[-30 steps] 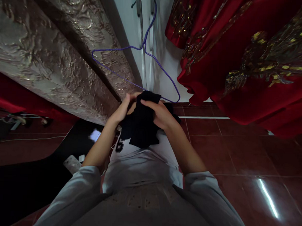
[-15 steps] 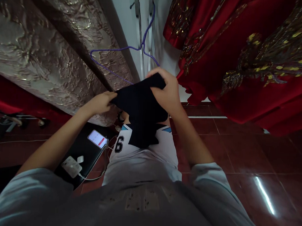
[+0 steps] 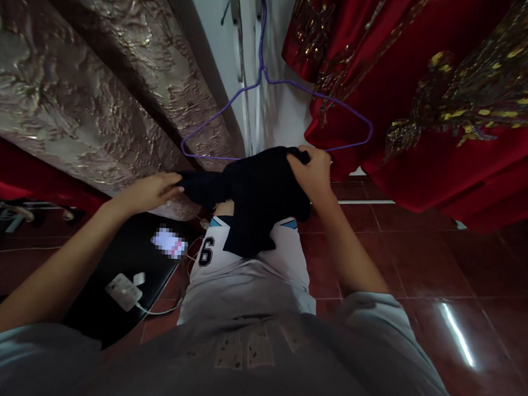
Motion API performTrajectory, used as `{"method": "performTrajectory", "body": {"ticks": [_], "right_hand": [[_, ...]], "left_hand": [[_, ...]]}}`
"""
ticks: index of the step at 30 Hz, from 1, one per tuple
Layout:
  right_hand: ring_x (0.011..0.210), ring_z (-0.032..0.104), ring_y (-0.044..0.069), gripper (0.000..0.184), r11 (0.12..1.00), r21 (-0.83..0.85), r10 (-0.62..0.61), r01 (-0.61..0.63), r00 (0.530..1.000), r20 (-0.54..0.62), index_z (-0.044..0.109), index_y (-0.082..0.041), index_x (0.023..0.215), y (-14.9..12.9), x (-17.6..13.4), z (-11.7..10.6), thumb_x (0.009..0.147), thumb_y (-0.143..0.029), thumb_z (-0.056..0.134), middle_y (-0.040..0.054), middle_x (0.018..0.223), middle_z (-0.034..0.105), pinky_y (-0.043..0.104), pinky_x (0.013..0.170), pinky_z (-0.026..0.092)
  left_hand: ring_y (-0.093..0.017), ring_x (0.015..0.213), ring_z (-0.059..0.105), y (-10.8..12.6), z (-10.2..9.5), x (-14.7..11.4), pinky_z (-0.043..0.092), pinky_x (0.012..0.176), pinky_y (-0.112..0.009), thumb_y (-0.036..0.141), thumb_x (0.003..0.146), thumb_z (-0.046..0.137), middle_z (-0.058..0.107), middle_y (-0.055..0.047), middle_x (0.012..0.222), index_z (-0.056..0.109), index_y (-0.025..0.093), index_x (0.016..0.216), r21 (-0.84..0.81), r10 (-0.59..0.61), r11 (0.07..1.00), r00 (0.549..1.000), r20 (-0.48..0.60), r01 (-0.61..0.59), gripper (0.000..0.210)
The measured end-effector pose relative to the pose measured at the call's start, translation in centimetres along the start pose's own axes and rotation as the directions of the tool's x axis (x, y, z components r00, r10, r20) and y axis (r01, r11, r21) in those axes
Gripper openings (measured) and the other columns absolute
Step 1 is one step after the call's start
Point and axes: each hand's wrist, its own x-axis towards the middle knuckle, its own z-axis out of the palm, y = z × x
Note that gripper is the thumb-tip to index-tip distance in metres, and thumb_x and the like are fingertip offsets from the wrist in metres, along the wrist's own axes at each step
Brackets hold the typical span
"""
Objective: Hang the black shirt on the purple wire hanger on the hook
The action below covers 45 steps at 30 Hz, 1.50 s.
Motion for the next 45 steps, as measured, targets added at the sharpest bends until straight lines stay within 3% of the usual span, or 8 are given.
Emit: {"method": "performTrajectory", "body": {"ticks": [5,12,19,29,34,39,42,45], "right_hand": [[0.058,0.028,0.01,0.043,0.997,0.057,0.051,-0.05,0.998,-0.029,0.031,-0.021,0.057,-0.5,0.2,-1.1,0.083,-0.023,0.065,-0.0036,0.06,0.026,0.03,0.057,0.023],[0.058,0.03,0.011,0.043,0.987,0.148,0.056,-0.071,0.993,0.1,0.032,-0.021,0.06,-1.7,-1.6,0.7,0.089,-0.031,0.062,-0.0031,0.06,0.029,0.03,0.055,0.025],[0.063,0.035,0.013,0.035,0.994,0.098,0.029,-0.038,0.996,0.087,0.047,-0.021,0.065,-1.9,-1.5,-3.2,0.09,-0.036,0.066,-0.0016,0.065,0.037,0.031,0.059,0.029],[0.065,0.038,0.013,0.034,0.986,0.161,-0.011,-0.03,0.968,0.25,0.044,-0.021,0.066,-3.5,-2.3,-2.2,0.091,-0.035,0.063,-0.0011,0.067,0.037,0.03,0.06,0.03],[0.062,0.036,0.013,0.036,1.0,-0.019,0.016,-0.015,0.995,0.097,0.044,-0.02,0.064,-2.8,-1.6,-4.4,0.088,-0.032,0.067,-0.0018,0.063,0.036,0.031,0.06,0.028],[0.061,0.036,0.012,0.035,1.0,0.014,0.022,-0.023,0.994,0.109,0.044,-0.02,0.061,-3.0,-1.4,-3.4,0.087,-0.028,0.067,-0.0019,0.062,0.036,0.031,0.06,0.029],[0.063,0.037,0.013,0.035,0.999,0.033,0.022,-0.027,0.992,0.124,0.045,-0.02,0.062,-3.1,-1.6,-2.1,0.088,-0.029,0.066,-0.0015,0.062,0.037,0.031,0.061,0.031],[0.062,0.036,0.013,0.04,1.0,0.024,0.016,-0.019,0.99,0.141,0.041,-0.02,0.061,-3.0,-1.9,-1.5,0.09,-0.034,0.066,-0.0015,0.061,0.035,0.031,0.059,0.029]], "left_hand": [[-0.024,0.09,0.054,3.4,-4.0,2.2,0.048,0.083,-0.043,0.044,0.103,0.04,0.052,-0.006,0.09,0.046,0.023,0.084,-0.023,0.158,0.98,0.839,-0.521,-0.198,0.03],[-0.024,0.105,0.061,5.1,-4.7,7.1,0.05,0.095,-0.042,0.047,0.103,0.049,0.066,-0.007,0.108,0.057,0.024,0.11,-0.158,0.086,0.946,0.686,-0.723,-0.285,0.025],[-0.023,0.121,0.062,4.8,-5.2,7.1,0.049,0.109,-0.043,0.039,0.105,0.044,0.067,-0.004,0.132,0.057,0.024,0.135,-0.222,0.186,0.907,0.814,-0.55,-0.357,0.035],[-0.027,0.126,0.06,8.3,-7.2,9.6,0.047,0.112,-0.047,0.032,0.1,0.05,0.071,-0.004,0.123,0.062,0.03,0.124,-0.145,0.146,0.946,0.779,-0.61,-0.291,0.027],[-0.024,0.099,0.069,4.8,-7.3,7.5,0.053,0.096,-0.041,0.025,0.096,0.048,0.073,-0.003,0.094,0.068,0.021,0.11,-0.037,0.057,0.997,0.98,-0.191,-0.065,0.024],[-0.023,0.092,0.07,1.4,-7.6,4.7,0.054,0.091,-0.037,0.023,0.093,0.048,0.077,-0.003,0.101,0.073,0.021,0.101,0.034,-0.018,0.999,0.992,0.129,0.014,0.027],[-0.021,0.082,0.067,1.0,-8.0,4.3,0.054,0.087,-0.038,0.024,0.09,0.053,0.076,-0.002,0.09,0.074,0.022,0.099,0.076,0.004,0.997,0.995,-0.102,0.003,0.023],[-0.023,0.089,0.066,2.5,-8.7,4.6,0.052,0.095,-0.04,0.031,0.096,0.054,0.074,-0.002,0.093,0.071,0.024,0.102,-0.104,0.028,0.991,0.896,-0.444,-0.083,0.019]]}}
